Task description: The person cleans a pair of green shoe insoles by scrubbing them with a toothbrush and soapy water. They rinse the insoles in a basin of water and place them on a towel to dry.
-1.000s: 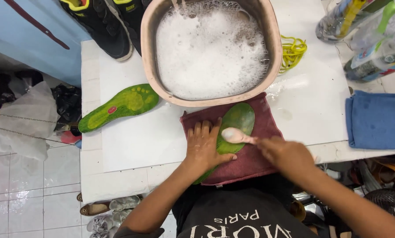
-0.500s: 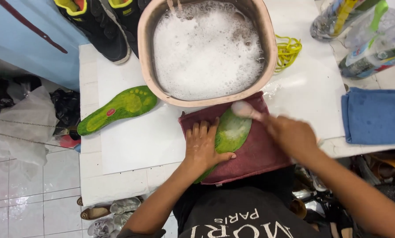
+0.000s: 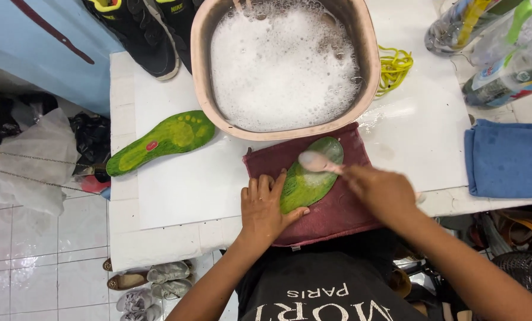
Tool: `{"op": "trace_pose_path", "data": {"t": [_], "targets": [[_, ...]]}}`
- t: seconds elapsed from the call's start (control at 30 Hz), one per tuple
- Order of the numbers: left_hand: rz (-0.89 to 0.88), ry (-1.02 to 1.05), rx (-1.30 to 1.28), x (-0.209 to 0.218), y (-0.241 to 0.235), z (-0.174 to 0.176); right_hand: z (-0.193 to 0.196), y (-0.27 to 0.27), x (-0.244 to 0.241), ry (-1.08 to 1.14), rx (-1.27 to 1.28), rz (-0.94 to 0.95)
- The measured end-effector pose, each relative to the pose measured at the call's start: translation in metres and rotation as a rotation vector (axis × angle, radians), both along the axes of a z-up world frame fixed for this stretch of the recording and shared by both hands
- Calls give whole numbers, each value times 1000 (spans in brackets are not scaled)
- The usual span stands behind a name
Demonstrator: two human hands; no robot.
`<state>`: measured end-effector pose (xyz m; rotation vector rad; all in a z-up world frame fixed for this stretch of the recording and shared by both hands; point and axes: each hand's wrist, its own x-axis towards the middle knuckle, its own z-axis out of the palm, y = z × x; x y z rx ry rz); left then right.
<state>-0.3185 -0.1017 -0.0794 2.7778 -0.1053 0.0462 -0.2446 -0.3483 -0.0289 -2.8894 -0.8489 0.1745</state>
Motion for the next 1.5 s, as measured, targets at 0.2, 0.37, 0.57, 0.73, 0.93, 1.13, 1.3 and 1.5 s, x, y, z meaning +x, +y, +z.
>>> {"op": "trace_pose_path", "data": {"t": [0.2,0.37,0.57,0.73,0.93,1.13,1.3,1.5], "targets": [[19,2,-13,2,1,-4,-1,8,-2,-121,-41,31],[30,52,-33,0,0,-5,-5,16,-13,-125,-3,82],[44,45,-39,0,-1,-2,-9,10,-24,12,-50,34],[37,32,-12,-2,-1,-8,-1,-7,-12,57,-36,-145],[25,46,-8,-1,-1,-4,-10,-23,-24,135,-28,-192],[17,56,-41,0,-1,-3,-8,-31,-27,121,34,-204],[16,33,-53,-1,0,-6,-20,-36,-32,226,-2,-141],[25,35,-50,-8,4,-1,-23,-34,-40,170,-31,-92]]}}
